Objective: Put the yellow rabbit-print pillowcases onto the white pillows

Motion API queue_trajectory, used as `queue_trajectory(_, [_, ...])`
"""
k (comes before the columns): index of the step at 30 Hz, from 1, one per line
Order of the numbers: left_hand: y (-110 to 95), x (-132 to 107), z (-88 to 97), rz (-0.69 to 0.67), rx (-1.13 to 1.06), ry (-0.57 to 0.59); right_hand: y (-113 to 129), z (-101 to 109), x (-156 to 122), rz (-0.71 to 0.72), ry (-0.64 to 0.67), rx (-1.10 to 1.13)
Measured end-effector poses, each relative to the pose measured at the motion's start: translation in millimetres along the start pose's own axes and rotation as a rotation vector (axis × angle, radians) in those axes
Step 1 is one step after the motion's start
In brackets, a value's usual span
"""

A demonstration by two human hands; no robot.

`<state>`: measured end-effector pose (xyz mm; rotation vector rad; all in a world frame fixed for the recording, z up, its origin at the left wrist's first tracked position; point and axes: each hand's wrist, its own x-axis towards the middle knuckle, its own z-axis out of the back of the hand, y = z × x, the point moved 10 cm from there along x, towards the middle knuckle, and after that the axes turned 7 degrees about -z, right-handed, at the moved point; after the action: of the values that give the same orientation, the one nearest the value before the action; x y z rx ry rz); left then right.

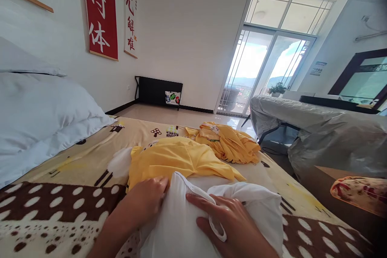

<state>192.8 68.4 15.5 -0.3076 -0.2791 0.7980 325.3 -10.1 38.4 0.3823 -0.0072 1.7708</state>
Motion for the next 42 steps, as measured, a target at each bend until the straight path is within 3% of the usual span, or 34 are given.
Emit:
queue_trajectory(13, [-1.0,43.4,-11.5,-0.029,0.314,-0.104,-5.4,-7.2,0.2,-0.051,0.091,0.021])
queue_trajectory(17, [1.0,46.2,-15.3,-0.029,0.332,-0.109,-7.0,-7.7,-1.2,-0.052,0.090,0.023])
queue_trajectory(26, [7.5,54.8,-22.4,-0.075,0.473,-0.264,-9.4,-13.0,2.5,-0.105,0.147,0.031])
queue_trajectory(35, [-3.1,46.5,-21.4,-0.264,0.495,-0.413,-12.5,-13.3,0.3,-0.119,0.153,0.035])
queue_trajectory(42, [2.2,44.8,-14.4,-0.114,0.450,-0.377,-10.8,-11.2,-0.1,-0.107,0.131,0.054])
